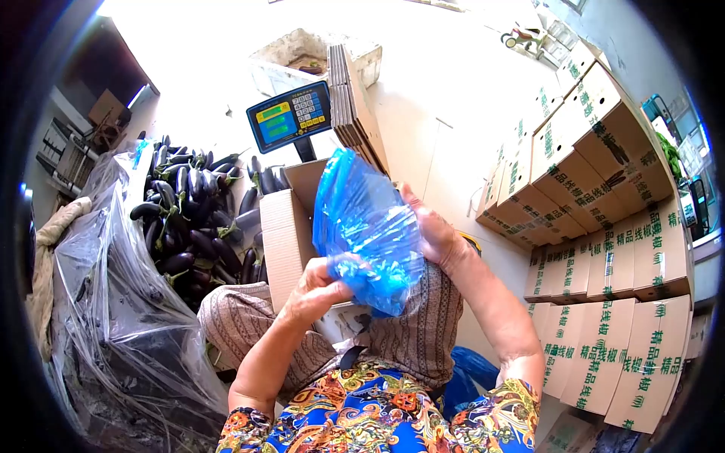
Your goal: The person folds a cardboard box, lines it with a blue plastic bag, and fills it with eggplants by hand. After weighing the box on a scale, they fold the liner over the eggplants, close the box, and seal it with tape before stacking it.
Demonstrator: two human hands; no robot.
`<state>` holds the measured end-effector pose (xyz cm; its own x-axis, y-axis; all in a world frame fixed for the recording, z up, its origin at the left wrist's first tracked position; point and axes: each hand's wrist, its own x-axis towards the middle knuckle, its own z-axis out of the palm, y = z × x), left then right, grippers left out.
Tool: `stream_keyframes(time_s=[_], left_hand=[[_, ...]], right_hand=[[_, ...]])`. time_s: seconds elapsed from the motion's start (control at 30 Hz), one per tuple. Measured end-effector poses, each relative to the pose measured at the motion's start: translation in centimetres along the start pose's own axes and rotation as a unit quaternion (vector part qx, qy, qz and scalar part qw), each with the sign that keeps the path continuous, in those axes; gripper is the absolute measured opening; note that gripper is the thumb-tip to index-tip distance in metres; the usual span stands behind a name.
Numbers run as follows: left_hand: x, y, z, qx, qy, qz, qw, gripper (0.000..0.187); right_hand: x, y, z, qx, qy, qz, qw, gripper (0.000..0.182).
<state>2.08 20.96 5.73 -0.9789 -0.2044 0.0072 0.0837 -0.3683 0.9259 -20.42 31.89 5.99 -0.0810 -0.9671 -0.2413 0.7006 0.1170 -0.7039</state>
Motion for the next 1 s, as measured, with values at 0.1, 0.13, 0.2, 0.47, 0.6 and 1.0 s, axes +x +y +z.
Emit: stream_keyframes(time_s=[0.1,0.13,0.2,0.47,0.6,1.0], left_hand=[[-0.1,-0.8,1.3,0.090,-0.083,0.044,0.992,0.025],[0.1,-1.1,1.6,0.163,-0.134,0.094,0.973,0.026],[-0.3,-1.8,2.9,0.334,-0.173,0.072,0.924,0.033],[-3.1,0.3,2.7,0.333,-0.017,0.146,0.931,0.042],[-1.3,2.1,1.6,-0.045,0.236,-0.023,0.970,0.052],[2.2,2.7,-6.0,-0.287,0.248,0.046,0.924,0.021]], right_hand=[[-0.2,0.4,1.5,0.095,0.008,0.017,0.995,0.068],[-0.2,0.4,2.2,0.108,0.009,0.018,0.994,0.071],[-0.7,-0.1,2.9,-0.016,0.046,0.031,0.998,0.049],[-0.9,-0.2,5.1,-0.278,0.174,-0.069,0.942,0.024],[-0.3,1.6,6.5,-0.429,0.191,-0.175,0.865,0.031],[-0.4,1.7,4.4,-0.214,0.294,-0.170,0.916,0.017]])
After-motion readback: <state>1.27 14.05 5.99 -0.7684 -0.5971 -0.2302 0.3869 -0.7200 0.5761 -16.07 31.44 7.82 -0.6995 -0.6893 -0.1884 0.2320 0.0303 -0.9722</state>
